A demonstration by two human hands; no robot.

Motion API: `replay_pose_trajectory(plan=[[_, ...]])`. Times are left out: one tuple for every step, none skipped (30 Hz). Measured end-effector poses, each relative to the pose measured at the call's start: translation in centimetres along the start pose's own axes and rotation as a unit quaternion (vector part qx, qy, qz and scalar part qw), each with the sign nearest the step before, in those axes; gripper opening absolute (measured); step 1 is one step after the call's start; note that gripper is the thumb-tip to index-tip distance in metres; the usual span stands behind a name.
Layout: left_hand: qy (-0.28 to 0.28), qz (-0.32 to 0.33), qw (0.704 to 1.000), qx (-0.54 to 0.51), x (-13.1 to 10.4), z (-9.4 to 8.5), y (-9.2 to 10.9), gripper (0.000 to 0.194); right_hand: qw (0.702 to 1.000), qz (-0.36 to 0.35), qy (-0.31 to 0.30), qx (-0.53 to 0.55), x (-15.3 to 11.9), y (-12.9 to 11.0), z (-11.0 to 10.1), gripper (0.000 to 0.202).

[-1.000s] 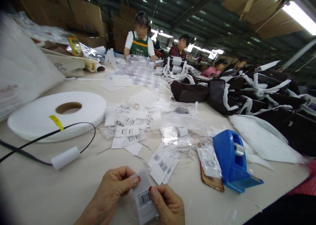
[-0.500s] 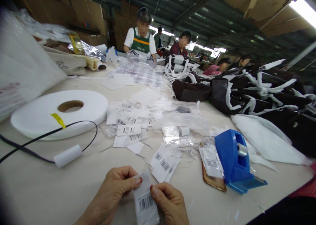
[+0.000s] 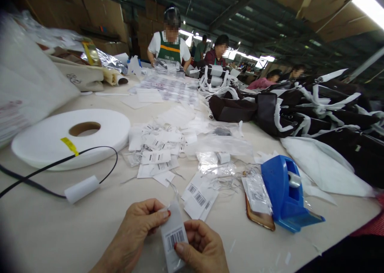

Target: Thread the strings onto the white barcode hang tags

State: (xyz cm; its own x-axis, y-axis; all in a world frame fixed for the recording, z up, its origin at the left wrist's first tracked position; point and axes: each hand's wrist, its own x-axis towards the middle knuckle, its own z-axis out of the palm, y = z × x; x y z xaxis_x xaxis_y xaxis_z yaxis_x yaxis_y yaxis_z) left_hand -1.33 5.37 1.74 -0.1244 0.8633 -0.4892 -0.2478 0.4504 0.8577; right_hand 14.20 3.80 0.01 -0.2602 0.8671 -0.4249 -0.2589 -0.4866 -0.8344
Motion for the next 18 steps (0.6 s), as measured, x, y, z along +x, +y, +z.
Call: replay_pose_trajectory(plan=[[-0.002,-0.002,1.0,0.001,-0.02,0.03,-0.06,0.016,1.0,0.001,0.005,-0.001,0.03,0.06,-0.06,0.034],[-0.003,-0.004,1.0,0.002,-0.04,0.08,-0.12,0.016,1.0,0.003,0.008,-0.001,0.07,0.13,-0.11,0.035],[-0.003,-0.006,1.0,0.002,-0.07,0.15,-0.17,0.016,1.0,0.005,0.01,-0.002,0.11,0.21,-0.14,0.036],[-0.005,-0.008,1.0,0.001,-0.11,0.24,-0.21,0.016,1.0,0.007,0.01,-0.001,0.15,0.3,-0.14,0.037],[-0.009,-0.012,1.0,0.0,-0.16,0.35,-0.26,0.015,1.0,0.01,0.007,0.001,0.18,0.38,-0.11,0.037],[-0.016,-0.017,1.0,-0.001,-0.21,0.45,-0.3,0.015,1.0,0.012,0.004,0.003,0.22,0.45,-0.08,0.038],[-0.023,-0.022,0.999,-0.002,-0.26,0.55,-0.35,0.015,1.0,0.012,0.004,0.005,0.25,0.5,-0.04,0.038],[-0.029,-0.028,0.999,-0.003,-0.29,0.64,-0.41,0.015,1.0,0.011,0.009,0.007,0.28,0.52,-0.01,0.038],[-0.034,-0.031,0.999,-0.003,-0.3,0.7,-0.48,0.015,1.0,0.007,0.021,0.01,0.3,0.51,0.02,0.037],[-0.036,-0.033,0.999,-0.001,-0.3,0.74,-0.55,0.016,0.999,0.001,0.039,0.015,0.32,0.46,0.04,0.036],[-0.036,-0.033,0.999,0.001,-0.27,0.76,-0.63,0.016,0.998,-0.005,0.058,0.02,0.34,0.37,0.07,0.035],[-0.037,-0.032,0.999,0.002,-0.24,0.78,-0.7,0.016,0.997,-0.01,0.075,0.026,0.36,0.26,0.11,0.034],[-0.042,-0.034,0.999,0.002,-0.21,0.8,-0.77,0.016,0.996,-0.012,0.087,0.032,0.37,0.12,0.18,0.034],[-0.049,-0.039,0.998,-0.001,-0.19,0.83,-0.83,0.016,0.995,-0.014,0.094,0.037,0.39,-0.02,0.27,0.034],[-0.057,-0.045,0.997,-0.005,-0.18,0.86,-0.88,0.016,0.994,-0.015,0.098,0.04,0.41,-0.16,0.38,0.034],[-0.065,-0.052,0.996,-0.01,-0.18,0.9,-0.91,0.017,0.994,-0.016,0.099,0.041,0.45,-0.28,0.52,0.034],[-0.071,-0.058,0.996,-0.014,-0.2,0.93,-0.93,0.017,0.994,-0.019,0.101,0.041,0.5,-0.39,0.68,0.034],[-0.073,-0.06,0.995,-0.017,-0.22,0.95,-0.94,0.017,0.993,-0.023,0.105,0.041,0.56,-0.47,0.83,0.034]])
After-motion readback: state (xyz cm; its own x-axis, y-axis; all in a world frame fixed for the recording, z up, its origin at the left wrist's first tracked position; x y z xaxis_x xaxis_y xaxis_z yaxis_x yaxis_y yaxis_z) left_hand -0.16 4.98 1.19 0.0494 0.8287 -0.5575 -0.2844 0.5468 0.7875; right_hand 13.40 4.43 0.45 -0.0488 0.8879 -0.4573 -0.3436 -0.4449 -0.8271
